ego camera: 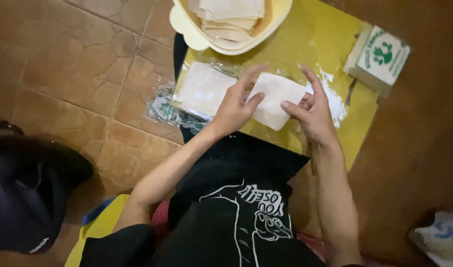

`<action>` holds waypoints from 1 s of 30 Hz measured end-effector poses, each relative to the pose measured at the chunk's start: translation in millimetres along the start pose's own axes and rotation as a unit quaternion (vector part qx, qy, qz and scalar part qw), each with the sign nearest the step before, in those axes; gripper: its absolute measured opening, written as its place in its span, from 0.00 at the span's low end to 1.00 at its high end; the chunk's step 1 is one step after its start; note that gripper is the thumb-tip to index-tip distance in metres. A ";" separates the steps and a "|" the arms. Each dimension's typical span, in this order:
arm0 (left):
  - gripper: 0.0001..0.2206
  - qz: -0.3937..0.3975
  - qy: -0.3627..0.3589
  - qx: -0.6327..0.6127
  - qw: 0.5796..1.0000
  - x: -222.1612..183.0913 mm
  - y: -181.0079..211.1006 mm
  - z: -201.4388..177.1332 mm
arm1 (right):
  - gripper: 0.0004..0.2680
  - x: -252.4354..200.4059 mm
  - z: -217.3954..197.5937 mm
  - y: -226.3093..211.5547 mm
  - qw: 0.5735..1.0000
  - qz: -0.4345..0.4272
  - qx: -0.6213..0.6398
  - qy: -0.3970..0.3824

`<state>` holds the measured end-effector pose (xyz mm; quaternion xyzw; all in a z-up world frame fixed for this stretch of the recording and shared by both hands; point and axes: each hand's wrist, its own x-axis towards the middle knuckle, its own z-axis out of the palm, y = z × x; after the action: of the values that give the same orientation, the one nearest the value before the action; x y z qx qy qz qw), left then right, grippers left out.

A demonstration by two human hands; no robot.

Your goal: Cutting square dough wrappers into smaller pieces and dusting them with flour to prevent sticking.

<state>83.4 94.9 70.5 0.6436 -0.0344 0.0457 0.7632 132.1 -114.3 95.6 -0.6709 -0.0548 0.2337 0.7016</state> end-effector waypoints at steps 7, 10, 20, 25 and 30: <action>0.11 0.137 0.078 0.214 0.964 33.6 18.6 -35.1 | 0.30 72.7 16.3 -39.8 0.978 -0.111 -0.173 -0.035; 0.12 0.162 0.113 0.257 0.946 55.7 27.4 -59.7 | 0.27 103.2 41.9 -70.5 0.952 -0.174 -0.245 -0.051; 0.19 0.062 0.156 0.392 0.904 125.5 11.9 -116.8 | 0.16 191.2 86.0 -89.7 0.895 -0.235 -0.378 -0.043; 0.14 0.024 0.108 0.519 0.847 129.1 20.9 -105.2 | 0.14 204.0 81.3 -80.9 0.855 -0.276 -0.438 -0.020; 0.09 0.009 0.070 0.525 0.848 124.2 19.4 -105.2 | 0.11 199.0 69.3 -80.8 0.835 -0.299 -0.463 -0.005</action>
<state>203.8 204.9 85.5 0.9433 0.0424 0.1087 0.3109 301.6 29.8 133.2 -0.8670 -0.3578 -0.0370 0.3448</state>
